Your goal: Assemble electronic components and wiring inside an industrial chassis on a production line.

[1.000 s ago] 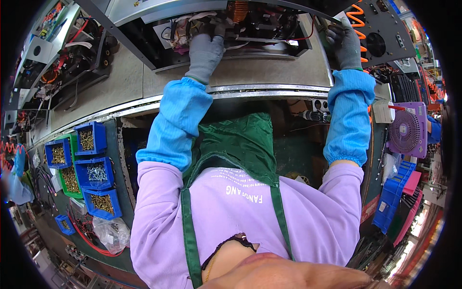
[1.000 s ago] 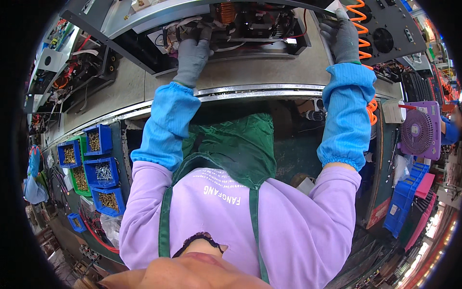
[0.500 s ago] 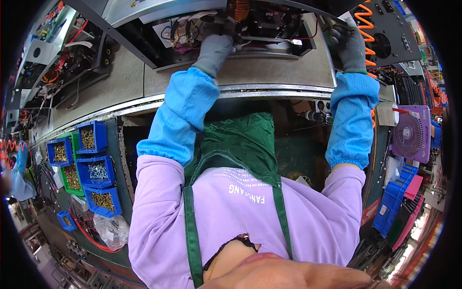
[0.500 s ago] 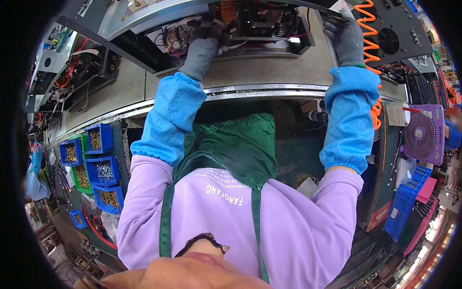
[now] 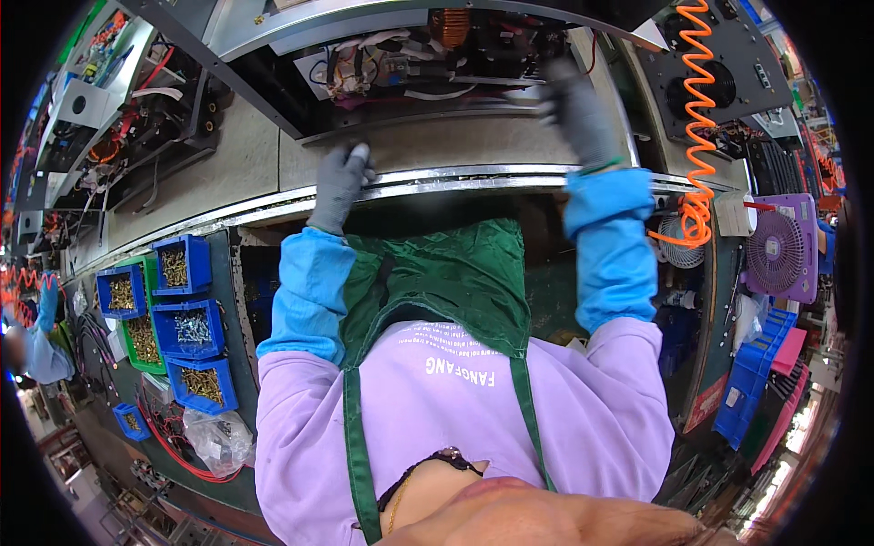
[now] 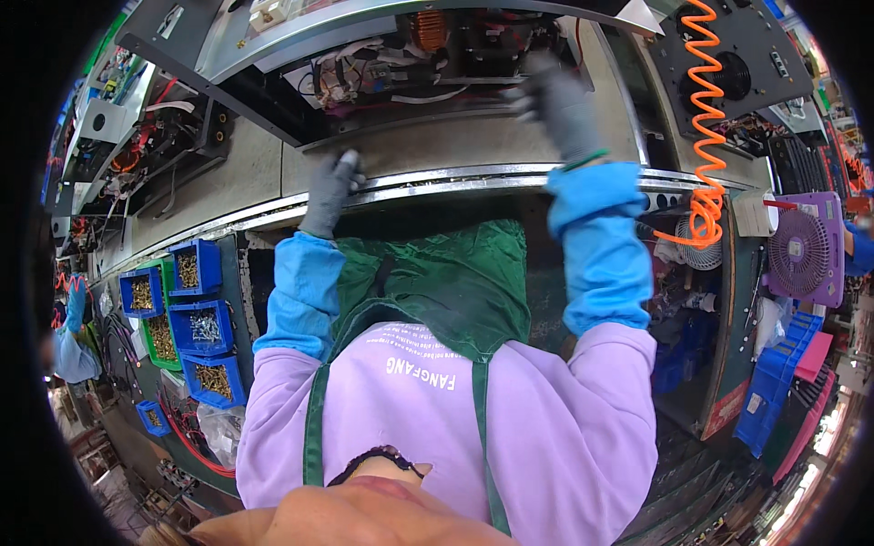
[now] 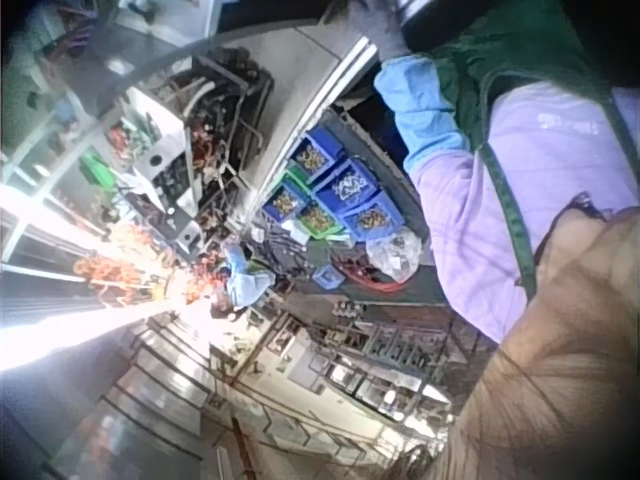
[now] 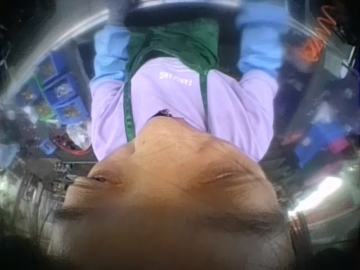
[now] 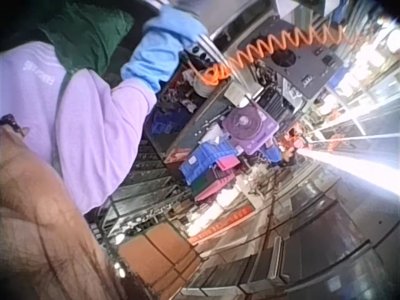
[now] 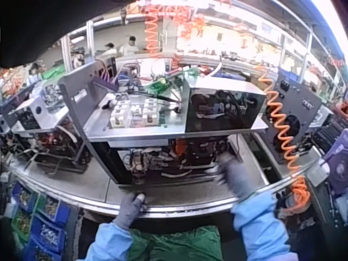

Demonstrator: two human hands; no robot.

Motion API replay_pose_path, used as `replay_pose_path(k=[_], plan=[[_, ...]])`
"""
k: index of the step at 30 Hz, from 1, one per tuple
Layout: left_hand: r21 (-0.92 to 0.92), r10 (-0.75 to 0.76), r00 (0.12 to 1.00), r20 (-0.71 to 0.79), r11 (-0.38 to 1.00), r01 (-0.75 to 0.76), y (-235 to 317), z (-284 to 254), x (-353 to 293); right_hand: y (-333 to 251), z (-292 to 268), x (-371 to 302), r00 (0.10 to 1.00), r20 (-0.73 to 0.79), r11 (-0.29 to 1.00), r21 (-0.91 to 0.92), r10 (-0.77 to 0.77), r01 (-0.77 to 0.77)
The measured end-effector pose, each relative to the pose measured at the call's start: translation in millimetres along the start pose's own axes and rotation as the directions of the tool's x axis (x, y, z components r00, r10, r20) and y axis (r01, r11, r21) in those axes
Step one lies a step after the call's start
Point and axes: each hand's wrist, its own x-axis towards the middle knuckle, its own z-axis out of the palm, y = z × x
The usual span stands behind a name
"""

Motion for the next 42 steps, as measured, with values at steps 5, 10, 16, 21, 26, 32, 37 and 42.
replay_pose_path(k=[5,10,16,21,26,32,37,42], plan=[[0.138,0.14,0.99,-0.028,0.981,-0.135,-31.8,11.3,2.1,32.9,99.0,20.3,0.969,0.021,0.959,0.14,0.245,-0.246],[0.082,0.089,0.995,-0.037,0.993,-0.086,-26.3,10.7,-2.0,49.8,115.8,35.4,0.982,0.124,0.887,0.423,0.145,-0.184],[0.148,0.15,0.988,-0.035,0.979,-0.143,-30.8,10.4,5.0,69.1,143.0,45.6,0.999,0.047,0.831,0.555,0.009,-0.033],[0.145,0.14,0.99,-0.024,0.98,-0.135,-32.6,9.2,4.5,64.2,153.3,48.4,0.997,-0.071,0.846,0.531,-0.009,0.045],[0.196,0.199,0.98,-0.032,0.962,-0.189,-36.2,11.0,0.2,47.5,158.4,44.9,0.981,-0.169,0.886,0.464,0.1,-0.011],[0.089,0.186,0.982,-0.015,0.979,-0.184,-43.6,13.2,4.7,34.8,129.9,25.6,0.974,-0.038,0.954,-0.215,-0.222,0.209],[0.227,0.204,0.979,-0.009,0.954,-0.197,-23.2,9.3,1.8,-81.7,89.0,-36.6,0.638,0.345,0.49,-0.427,-0.689,0.76],[0.343,0.269,0.962,0.054,0.899,-0.271,-43.3,2.3,7.8,-199.9,33.4,-9.6,0.272,0.414,-0.254,-0.844,-0.869,0.473]])
